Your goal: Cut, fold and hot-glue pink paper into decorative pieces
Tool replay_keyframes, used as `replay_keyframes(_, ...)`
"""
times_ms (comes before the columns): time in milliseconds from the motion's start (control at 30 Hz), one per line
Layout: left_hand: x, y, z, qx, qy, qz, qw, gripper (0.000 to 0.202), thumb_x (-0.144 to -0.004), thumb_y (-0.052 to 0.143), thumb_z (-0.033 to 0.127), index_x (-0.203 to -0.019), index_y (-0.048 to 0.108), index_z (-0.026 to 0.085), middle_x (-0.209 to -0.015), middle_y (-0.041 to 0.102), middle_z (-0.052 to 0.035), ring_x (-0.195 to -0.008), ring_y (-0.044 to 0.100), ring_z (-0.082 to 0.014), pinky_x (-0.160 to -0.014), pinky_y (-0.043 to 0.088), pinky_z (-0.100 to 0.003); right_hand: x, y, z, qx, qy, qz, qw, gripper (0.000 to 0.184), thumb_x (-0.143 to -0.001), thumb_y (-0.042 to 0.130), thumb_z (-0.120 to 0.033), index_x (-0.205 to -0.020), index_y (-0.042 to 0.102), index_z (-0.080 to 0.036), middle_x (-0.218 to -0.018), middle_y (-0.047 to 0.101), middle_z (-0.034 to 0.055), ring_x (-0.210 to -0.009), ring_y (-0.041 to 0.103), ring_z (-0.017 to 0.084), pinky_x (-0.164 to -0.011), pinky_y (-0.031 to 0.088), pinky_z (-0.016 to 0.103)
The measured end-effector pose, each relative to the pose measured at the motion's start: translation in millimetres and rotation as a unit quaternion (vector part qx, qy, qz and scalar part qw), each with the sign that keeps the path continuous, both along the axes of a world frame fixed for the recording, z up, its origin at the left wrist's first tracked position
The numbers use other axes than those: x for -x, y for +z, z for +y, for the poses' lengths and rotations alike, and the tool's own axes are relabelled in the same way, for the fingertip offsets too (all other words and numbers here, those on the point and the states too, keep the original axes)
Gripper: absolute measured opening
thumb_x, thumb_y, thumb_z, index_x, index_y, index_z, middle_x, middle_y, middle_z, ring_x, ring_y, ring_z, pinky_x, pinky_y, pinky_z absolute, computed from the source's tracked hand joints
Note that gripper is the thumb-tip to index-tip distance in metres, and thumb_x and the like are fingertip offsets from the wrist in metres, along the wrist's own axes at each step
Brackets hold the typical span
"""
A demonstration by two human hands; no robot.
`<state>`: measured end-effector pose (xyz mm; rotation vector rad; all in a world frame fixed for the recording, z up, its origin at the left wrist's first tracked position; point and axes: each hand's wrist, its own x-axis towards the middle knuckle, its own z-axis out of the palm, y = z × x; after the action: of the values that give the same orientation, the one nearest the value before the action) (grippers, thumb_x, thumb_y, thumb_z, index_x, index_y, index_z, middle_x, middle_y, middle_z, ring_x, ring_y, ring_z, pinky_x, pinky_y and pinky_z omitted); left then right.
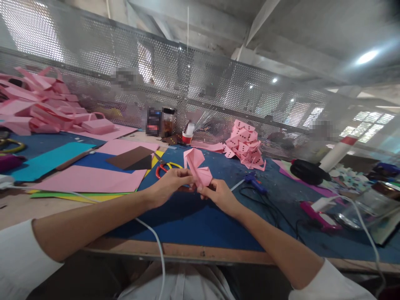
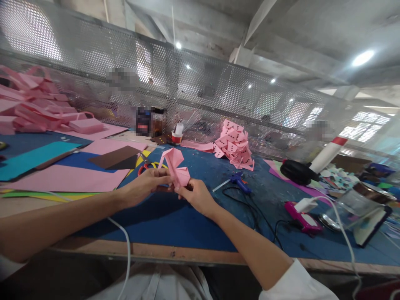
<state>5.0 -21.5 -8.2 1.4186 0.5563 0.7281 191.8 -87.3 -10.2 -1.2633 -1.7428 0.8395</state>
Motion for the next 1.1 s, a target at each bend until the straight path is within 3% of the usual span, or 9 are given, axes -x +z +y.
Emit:
replay_keyframes(333,2.9,-0.4,1.8,0.004,-0.009,-0.020,1.000,0.020,-0.075,0.074,0.035,-0.074,0.070,0.015,-0.079,0.069,-0.0040,-0.075,0.064,-0.0168,-0.083,0.051,-0.034,-0.4,-1.7,-1.1,0.010,0.017,0.008,1.000,0.040,-0.086,0.060,-0.050,-0.081,0.071,-0.012,-0.064,0.066,0.0032,-0.059,0.057,0.012,-0.058,0.044,0.022)
replay_keyframes(700,3.6,5.6,0.7,0.007,-0.003,-0.010,1.000,0.022,-0.076,0.073,0.035,-0.073,0.069,0.014,-0.077,0.068,-0.0042,-0.075,0.062,-0.0155,-0.083,0.051,-0.032,-0.1,-2.4,0.3,0.021,0.047,0.073,0.996,0.041,-0.090,0.055,-0.047,-0.085,0.073,-0.011,-0.074,0.073,0.0078,-0.062,0.061,0.013,-0.066,0.048,0.025)
replay_keyframes(1100,2.8,4.3,2.3,0.013,0.004,-0.024,1.000,0.022,-0.075,0.073,0.034,-0.070,0.067,0.014,-0.072,0.066,-0.0030,-0.072,0.060,-0.0135,-0.083,0.053,-0.032,-1.0,-1.5,0.0,0.014,0.075,0.081,0.994,0.044,-0.097,0.043,-0.043,-0.092,0.073,-0.011,-0.077,0.073,0.0080,-0.065,0.062,0.014,-0.070,0.048,0.027)
